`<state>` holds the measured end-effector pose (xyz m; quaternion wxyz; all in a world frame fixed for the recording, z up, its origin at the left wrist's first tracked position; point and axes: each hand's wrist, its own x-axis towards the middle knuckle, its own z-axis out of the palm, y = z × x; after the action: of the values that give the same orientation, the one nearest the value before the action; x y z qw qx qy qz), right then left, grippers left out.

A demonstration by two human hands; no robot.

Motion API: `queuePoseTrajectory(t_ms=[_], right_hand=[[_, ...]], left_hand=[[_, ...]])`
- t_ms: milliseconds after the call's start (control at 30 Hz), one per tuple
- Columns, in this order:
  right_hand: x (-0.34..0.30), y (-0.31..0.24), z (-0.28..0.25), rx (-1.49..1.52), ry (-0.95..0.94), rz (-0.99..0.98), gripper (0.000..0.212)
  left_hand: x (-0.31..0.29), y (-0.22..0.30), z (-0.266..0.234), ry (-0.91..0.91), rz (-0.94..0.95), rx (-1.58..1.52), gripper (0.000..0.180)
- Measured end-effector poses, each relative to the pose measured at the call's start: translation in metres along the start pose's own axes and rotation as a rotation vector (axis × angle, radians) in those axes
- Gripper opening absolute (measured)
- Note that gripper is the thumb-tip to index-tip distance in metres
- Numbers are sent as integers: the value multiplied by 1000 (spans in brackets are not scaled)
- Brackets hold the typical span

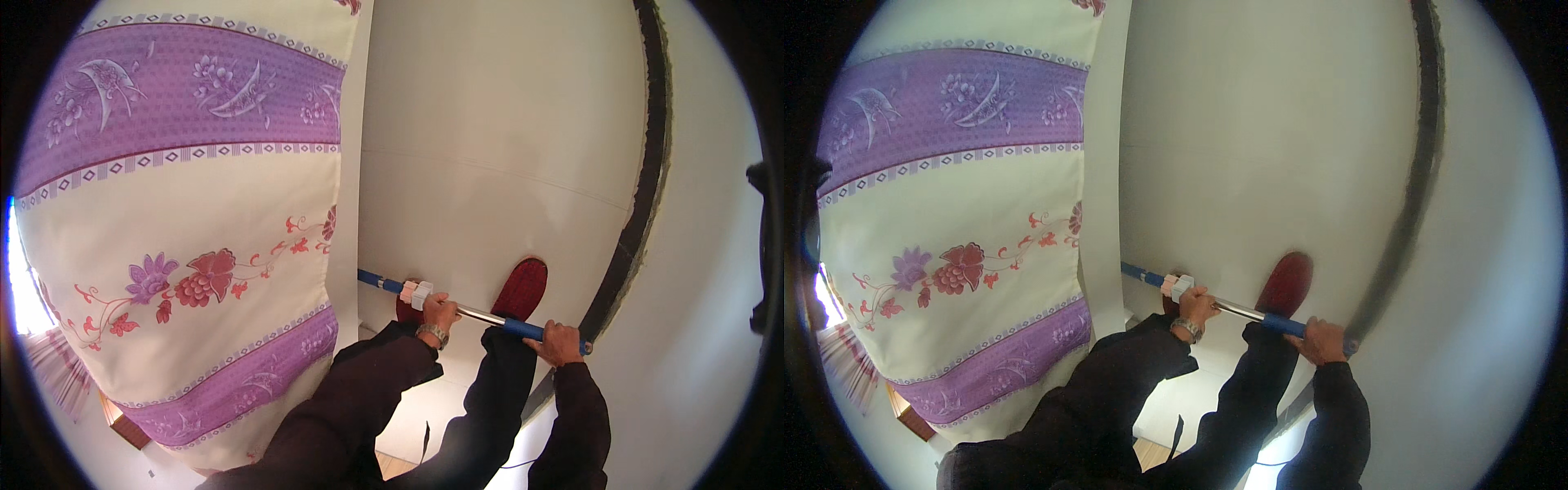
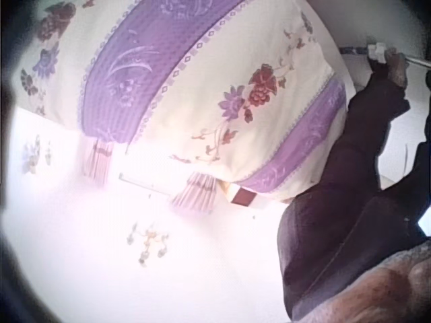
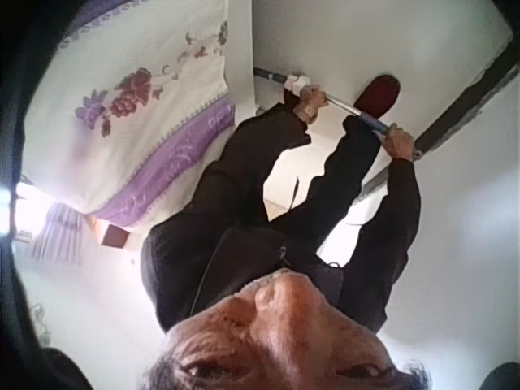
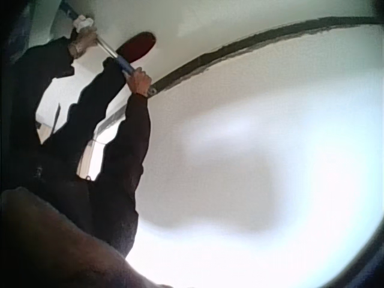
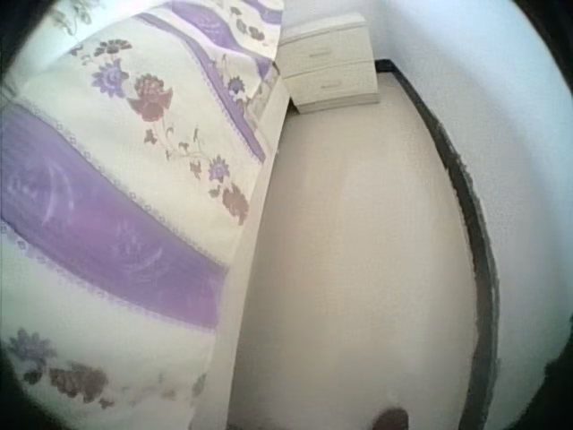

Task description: The person mops the bedroom floor using a blue flat mop. They move around the bed, under the window, and near the door, repeatedly pushing and pulling the mop across the tiled surface.

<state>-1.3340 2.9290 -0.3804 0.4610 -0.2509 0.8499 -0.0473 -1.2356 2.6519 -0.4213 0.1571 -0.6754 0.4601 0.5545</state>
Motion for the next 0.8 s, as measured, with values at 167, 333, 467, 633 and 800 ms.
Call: queuePoseTrajectory(t_ms=[167,333,467,633,800], right_hand=[[-16,8,-1,15,163,25,60],[-40,-12,24,91,142,238,61],[-58,-44,42,198,159,258,61],[-61,-56,48,279,114,345,60],[-44,-44,81,306,167,285,59]], left_hand=[[-24,25,15,-90,205,125,38],[-25,40,28,-231,437,221,40],[-30,33,23,-240,548,386,39],[-28,19,16,-316,615,446,46],[-1,-8,26,-291,633,494,50]])
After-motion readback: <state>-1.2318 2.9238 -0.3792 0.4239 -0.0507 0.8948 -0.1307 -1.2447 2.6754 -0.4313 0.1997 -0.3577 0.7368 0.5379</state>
